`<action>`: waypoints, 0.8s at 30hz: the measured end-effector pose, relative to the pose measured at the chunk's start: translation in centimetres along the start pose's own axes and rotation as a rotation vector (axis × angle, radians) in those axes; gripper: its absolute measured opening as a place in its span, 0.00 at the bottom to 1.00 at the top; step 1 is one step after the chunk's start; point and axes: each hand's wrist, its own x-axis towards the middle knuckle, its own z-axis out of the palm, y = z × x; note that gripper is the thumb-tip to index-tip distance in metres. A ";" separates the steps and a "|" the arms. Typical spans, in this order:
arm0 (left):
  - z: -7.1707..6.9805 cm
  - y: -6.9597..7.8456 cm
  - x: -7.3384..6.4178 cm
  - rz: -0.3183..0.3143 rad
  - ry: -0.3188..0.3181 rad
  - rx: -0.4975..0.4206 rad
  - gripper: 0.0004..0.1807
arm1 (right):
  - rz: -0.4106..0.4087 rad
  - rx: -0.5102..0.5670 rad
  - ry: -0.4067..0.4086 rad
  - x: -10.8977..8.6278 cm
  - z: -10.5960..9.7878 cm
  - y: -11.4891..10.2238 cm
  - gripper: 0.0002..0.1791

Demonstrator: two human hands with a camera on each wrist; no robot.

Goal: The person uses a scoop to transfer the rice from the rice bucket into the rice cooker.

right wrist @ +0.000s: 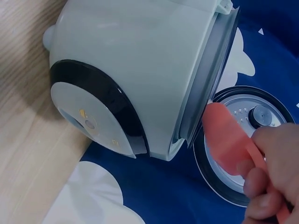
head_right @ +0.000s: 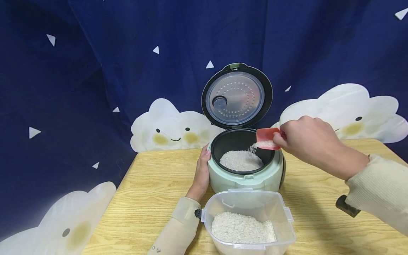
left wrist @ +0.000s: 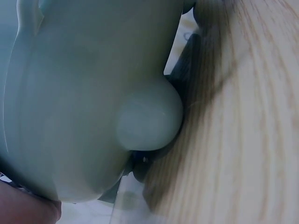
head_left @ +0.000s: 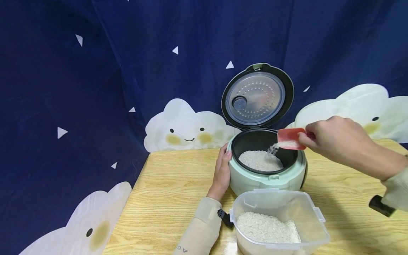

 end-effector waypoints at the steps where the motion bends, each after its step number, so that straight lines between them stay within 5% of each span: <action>1: 0.0 0.0 0.0 0.003 0.000 0.001 0.30 | -0.008 0.001 0.000 0.0 0.0 0.0 0.17; 16: 0.1 0.1 0.0 -0.004 0.002 0.013 0.30 | -0.057 -0.025 -0.008 -0.3 -0.1 -0.7 0.10; 24: 0.0 0.1 -0.1 -0.010 0.002 0.015 0.30 | -0.091 -0.007 0.086 -1.0 -0.2 -1.6 0.12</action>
